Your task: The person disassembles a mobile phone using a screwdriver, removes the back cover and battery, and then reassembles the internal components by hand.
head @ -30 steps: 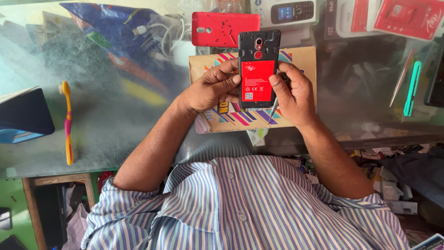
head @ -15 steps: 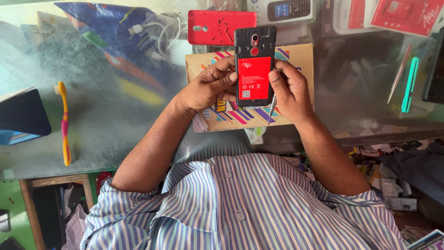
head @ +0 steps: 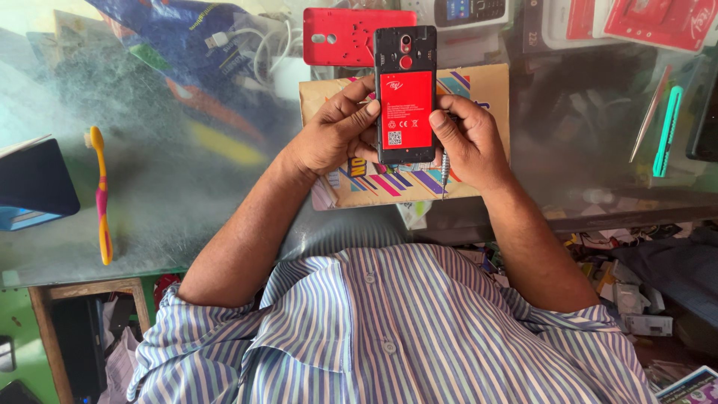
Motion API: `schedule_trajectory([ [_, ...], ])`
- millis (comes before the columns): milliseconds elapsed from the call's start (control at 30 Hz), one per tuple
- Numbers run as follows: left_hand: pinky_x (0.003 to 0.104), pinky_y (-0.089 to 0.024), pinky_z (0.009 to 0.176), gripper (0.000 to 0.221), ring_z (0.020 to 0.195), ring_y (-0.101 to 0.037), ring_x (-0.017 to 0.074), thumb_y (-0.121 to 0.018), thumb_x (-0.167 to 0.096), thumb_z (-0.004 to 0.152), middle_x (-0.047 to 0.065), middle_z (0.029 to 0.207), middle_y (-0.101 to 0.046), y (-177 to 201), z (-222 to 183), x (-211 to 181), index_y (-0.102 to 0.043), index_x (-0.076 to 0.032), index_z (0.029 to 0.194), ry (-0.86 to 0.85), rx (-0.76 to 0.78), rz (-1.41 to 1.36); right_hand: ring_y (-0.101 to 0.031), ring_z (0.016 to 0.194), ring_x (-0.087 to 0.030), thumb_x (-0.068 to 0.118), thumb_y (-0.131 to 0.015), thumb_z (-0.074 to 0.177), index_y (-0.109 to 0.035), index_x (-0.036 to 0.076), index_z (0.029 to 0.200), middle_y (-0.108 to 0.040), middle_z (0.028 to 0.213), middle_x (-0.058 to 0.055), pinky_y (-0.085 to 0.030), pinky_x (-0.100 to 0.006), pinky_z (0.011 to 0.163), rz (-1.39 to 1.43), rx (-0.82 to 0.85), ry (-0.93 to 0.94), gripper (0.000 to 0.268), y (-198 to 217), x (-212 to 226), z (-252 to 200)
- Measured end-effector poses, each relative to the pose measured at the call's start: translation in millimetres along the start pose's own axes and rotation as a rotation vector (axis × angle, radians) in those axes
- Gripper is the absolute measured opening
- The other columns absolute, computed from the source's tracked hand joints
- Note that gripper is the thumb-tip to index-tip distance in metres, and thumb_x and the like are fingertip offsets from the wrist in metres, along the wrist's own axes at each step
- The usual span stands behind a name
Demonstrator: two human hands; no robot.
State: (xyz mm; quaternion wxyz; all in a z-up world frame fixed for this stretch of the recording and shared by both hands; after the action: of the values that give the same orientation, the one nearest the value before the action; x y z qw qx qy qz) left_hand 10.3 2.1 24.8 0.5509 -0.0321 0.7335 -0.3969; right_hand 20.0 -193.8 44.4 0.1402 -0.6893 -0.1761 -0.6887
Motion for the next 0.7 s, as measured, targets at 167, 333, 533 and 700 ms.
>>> schedule_trajectory([
  [167,0.033,-0.067,0.078,0.049,0.105,-0.076,0.0237,-0.046,-0.021,0.114,0.013,0.129,-0.069,1,0,2,-0.034,-0.01,0.16,0.009,-0.021,-0.017,-0.06,0.061,-0.005,0.029,-0.056,0.113,-0.061,-0.001,0.119,-0.066,0.086,0.0,-0.05,-0.021,0.053,0.006,-0.01,-0.011,0.031,0,-1,-2],
  [333,0.039,-0.062,0.102,0.049,0.123,-0.068,0.0232,-0.045,-0.02,0.114,0.012,0.141,-0.062,-2,1,6,-0.033,-0.01,0.16,-0.004,-0.007,-0.149,-0.058,0.059,-0.005,0.026,-0.059,0.112,-0.063,0.0,0.116,-0.066,0.083,-0.001,-0.048,-0.02,0.052,-0.01,-0.02,-0.02,0.027,-2,-1,0],
  [533,0.041,-0.055,0.114,0.048,0.133,-0.063,0.0274,-0.042,-0.027,0.116,0.017,0.145,-0.061,-2,3,13,-0.04,-0.002,0.157,-0.051,-0.067,-0.179,-0.063,0.068,-0.004,0.02,-0.059,0.112,-0.063,-0.001,0.117,-0.067,0.089,-0.001,-0.051,-0.02,0.055,-0.195,-0.027,0.03,0.022,-16,10,0],
  [700,0.047,-0.056,0.111,0.048,0.132,-0.063,0.0294,-0.043,-0.031,0.113,0.017,0.145,-0.059,0,4,8,-0.039,-0.006,0.154,-0.109,-0.073,-0.263,-0.062,0.069,-0.008,0.017,-0.056,0.116,-0.062,0.001,0.125,-0.064,0.089,-0.005,-0.047,-0.022,0.055,-0.181,-0.211,0.068,0.02,17,26,-17],
])
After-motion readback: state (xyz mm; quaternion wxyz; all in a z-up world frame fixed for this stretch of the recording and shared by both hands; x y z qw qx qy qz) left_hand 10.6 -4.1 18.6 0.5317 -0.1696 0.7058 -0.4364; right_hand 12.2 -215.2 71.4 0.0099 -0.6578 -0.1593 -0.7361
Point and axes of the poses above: each hand's wrist, its own z-axis towards the middle knuckle, its own y-axis out of the back of the hand, x = y × z, the point moved 6 cm from there along z, towards the middle knuckle
